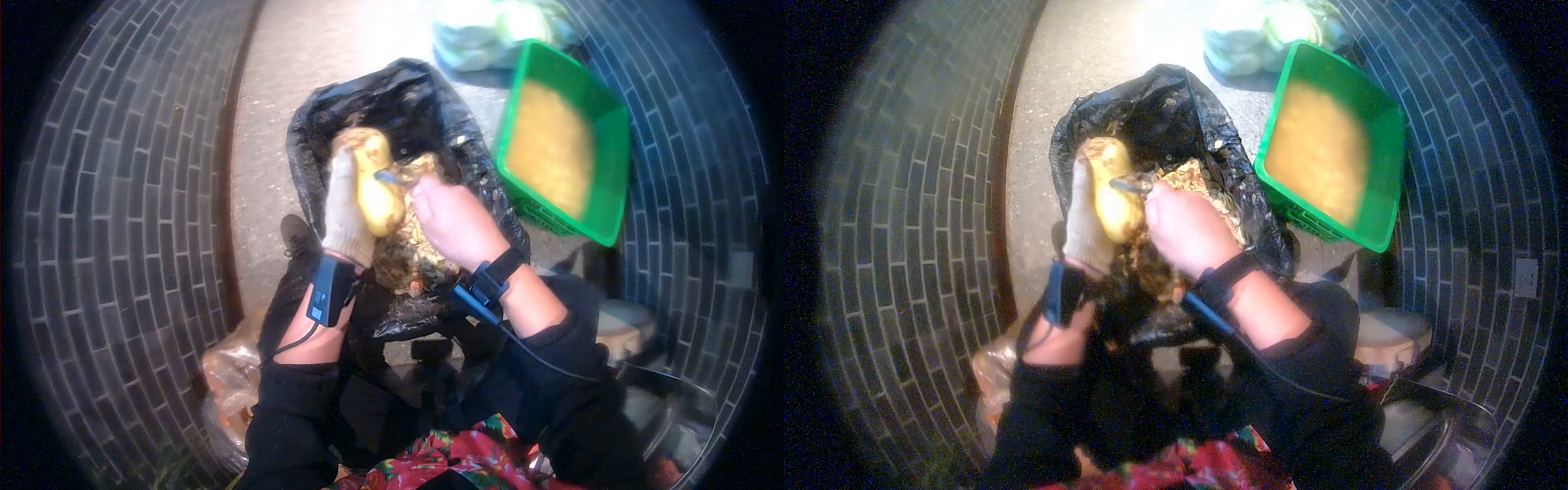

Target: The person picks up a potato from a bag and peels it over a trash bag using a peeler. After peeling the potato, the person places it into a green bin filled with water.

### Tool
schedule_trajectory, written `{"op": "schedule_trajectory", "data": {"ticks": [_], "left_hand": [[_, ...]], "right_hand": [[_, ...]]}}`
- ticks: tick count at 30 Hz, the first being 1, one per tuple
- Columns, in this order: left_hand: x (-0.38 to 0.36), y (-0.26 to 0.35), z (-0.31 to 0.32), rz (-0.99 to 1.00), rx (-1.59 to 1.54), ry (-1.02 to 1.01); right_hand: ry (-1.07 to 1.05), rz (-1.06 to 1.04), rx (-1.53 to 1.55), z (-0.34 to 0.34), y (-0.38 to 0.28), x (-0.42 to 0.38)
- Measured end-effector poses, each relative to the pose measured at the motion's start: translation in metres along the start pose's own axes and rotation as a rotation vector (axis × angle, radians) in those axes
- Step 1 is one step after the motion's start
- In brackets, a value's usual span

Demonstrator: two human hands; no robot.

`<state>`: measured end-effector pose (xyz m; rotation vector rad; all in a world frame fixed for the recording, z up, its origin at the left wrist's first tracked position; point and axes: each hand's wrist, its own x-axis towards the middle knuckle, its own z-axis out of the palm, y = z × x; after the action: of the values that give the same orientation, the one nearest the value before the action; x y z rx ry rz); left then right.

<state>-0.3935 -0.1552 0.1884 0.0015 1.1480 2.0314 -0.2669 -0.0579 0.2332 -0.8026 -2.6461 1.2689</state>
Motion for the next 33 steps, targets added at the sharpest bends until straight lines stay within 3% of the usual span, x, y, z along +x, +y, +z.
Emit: {"op": "schedule_trajectory", "data": {"ticks": [2,3,5,6,11,12,15,21,23,25,26,29,30,32,33], "left_hand": [[0.001,0.008,-0.003,0.031,-0.046,-0.007],[0.018,0.001,-0.023,0.168,-0.003,0.061],[0.02,0.012,-0.02,0.174,-0.073,0.213],[0.016,0.023,-0.022,0.103,-0.133,0.112],[0.019,0.029,-0.022,0.259,-0.17,0.095],[0.016,0.028,-0.019,0.232,-0.124,0.099],[0.007,0.021,-0.009,0.154,-0.037,0.13],[0.003,0.005,-0.009,0.049,-0.086,0.13],[0.021,0.002,-0.032,0.115,-0.014,0.274],[0.02,0.024,-0.043,0.116,-0.267,-0.134],[0.02,0.031,-0.036,0.167,-0.202,0.038],[0.025,0.04,-0.042,0.177,-0.258,-0.019],[0.023,0.04,-0.035,0.19,-0.258,0.152],[0.016,0.034,-0.029,0.17,-0.178,0.177],[0.009,0.031,-0.021,0.152,-0.138,0.184]], "right_hand": [[-0.112,0.043,-0.078,0.002,-0.011,-0.009],[-0.113,0.04,-0.079,0.007,-0.008,-0.013],[-0.344,-0.075,-0.222,0.023,0.005,-0.021],[-0.406,-0.062,-0.206,0.029,0.002,-0.027],[-0.203,-0.031,-0.234,0.011,0.001,-0.015],[-0.104,0.032,-0.162,0.004,0.002,-0.012],[0.065,-0.095,-0.101,-0.004,0.001,-0.005],[-0.002,-0.056,-0.188,0.021,-0.013,-0.016],[-0.034,-0.069,-0.205,0.03,-0.006,-0.025],[-0.279,-0.103,-0.412,0.046,0.011,-0.033],[-0.27,-0.1,-0.406,0.048,0.014,-0.035],[-0.322,-0.1,-0.433,0.037,0.005,-0.029],[-0.226,-0.048,-0.36,0.024,0.0,-0.022],[-0.138,0.009,-0.285,0.009,-0.005,-0.013],[-0.008,-0.081,-0.228,0.004,-0.006,-0.011]]}}
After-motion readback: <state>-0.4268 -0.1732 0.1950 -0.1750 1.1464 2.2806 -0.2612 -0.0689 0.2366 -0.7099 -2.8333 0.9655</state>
